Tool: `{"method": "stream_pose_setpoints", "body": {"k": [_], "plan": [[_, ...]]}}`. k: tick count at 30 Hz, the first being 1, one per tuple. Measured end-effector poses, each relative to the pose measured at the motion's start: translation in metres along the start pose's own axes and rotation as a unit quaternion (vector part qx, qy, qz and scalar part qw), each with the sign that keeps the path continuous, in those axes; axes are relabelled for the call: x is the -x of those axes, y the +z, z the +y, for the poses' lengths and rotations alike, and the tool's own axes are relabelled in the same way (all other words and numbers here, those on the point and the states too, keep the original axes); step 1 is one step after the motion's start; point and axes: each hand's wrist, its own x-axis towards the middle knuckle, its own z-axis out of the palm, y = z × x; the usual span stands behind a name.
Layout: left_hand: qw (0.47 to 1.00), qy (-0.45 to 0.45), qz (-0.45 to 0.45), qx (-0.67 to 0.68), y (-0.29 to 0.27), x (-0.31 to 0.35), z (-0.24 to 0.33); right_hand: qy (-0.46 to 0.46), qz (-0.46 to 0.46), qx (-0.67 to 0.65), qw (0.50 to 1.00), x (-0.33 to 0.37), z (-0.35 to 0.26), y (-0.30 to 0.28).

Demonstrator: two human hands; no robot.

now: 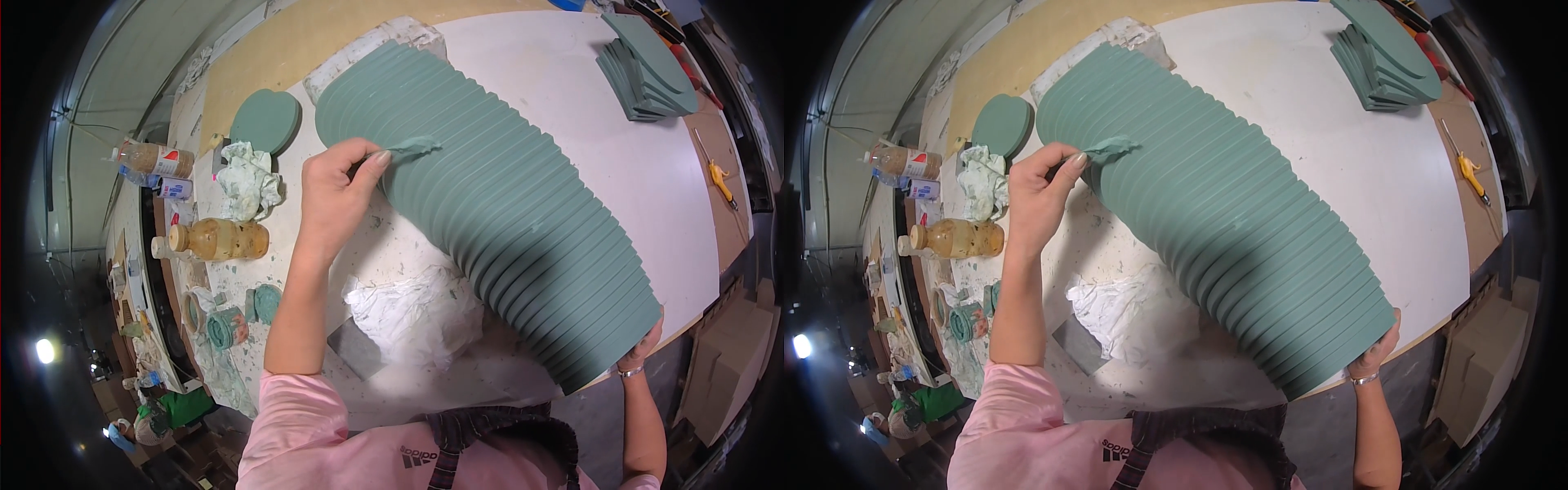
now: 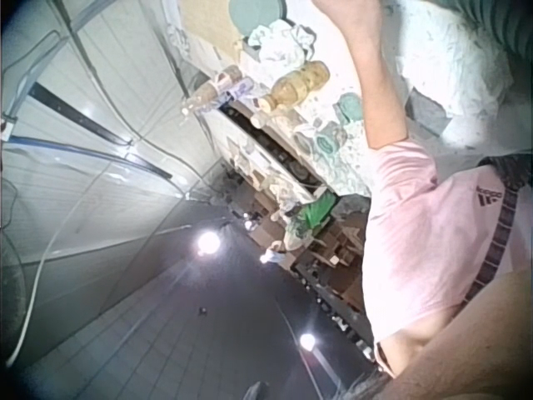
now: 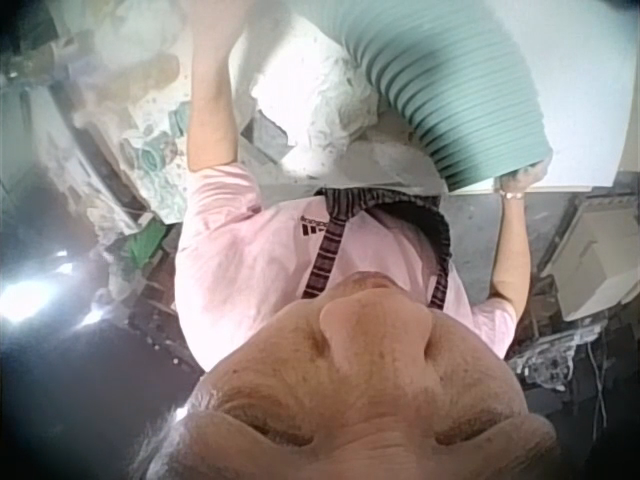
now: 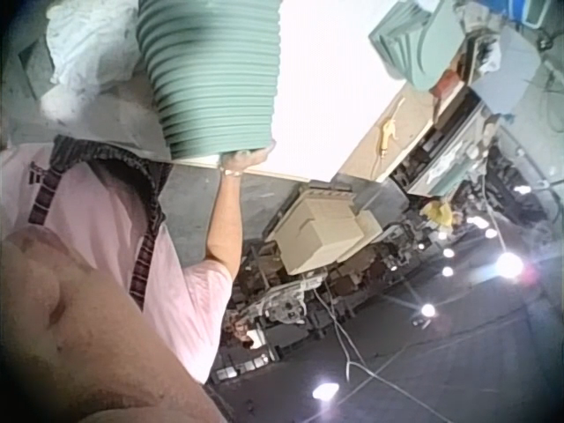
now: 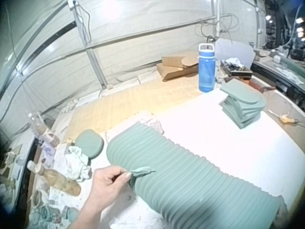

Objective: The person applies a green paste to the ridges of a large curved component, smooths it over the surface, and then wipes the component with a cloth.

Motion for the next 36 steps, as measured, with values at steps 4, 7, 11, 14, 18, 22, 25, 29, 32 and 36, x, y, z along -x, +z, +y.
{"method": "stream_pose_setpoints", "body": {"k": [4,7,11,14,18,22,25,29,32,36], "plan": [[0.998,0.047,0.011,-0.051,0.0,-0.003,0.0,0.018,-0.01,-0.03,0.999,0.0,-0.006,0.003],[0.995,0.062,0.009,-0.083,0.001,-0.006,0.002,0.02,-0.002,-0.04,0.999,0.0,-0.006,0.002],[0.992,0.075,0.022,-0.098,0.004,-0.009,0.008,0.007,0.001,-0.036,0.999,0.001,-0.001,0.001],[0.994,0.069,0.026,-0.084,0.003,-0.009,0.007,-0.005,0.0,-0.038,0.999,0.001,0.001,0.0],[0.993,0.073,0.024,-0.087,0.003,-0.008,0.005,0.006,-0.011,-0.013,1.0,0.0,-0.005,0.0],[0.992,0.056,0.003,-0.109,0.003,-0.009,0.006,0.011,-0.001,-0.009,1.0,-0.002,-0.015,0.006],[0.99,0.063,-0.001,-0.127,0.002,-0.008,0.01,0.008,-0.001,0.003,1.0,-0.001,-0.008,0.002],[0.989,0.068,0.006,-0.128,0.005,-0.009,0.01,-0.003,-0.005,0.005,1.0,-0.001,-0.007,0.003],[0.992,0.063,0.015,-0.105,0.008,-0.011,0.011,0.009,-0.005,0.005,1.0,-0.002,-0.009,0.003],[0.994,0.061,0.009,-0.091,0.004,-0.007,0.01,-0.01,-0.004,0.023,1.0,-0.002,-0.005,0.0]]}}
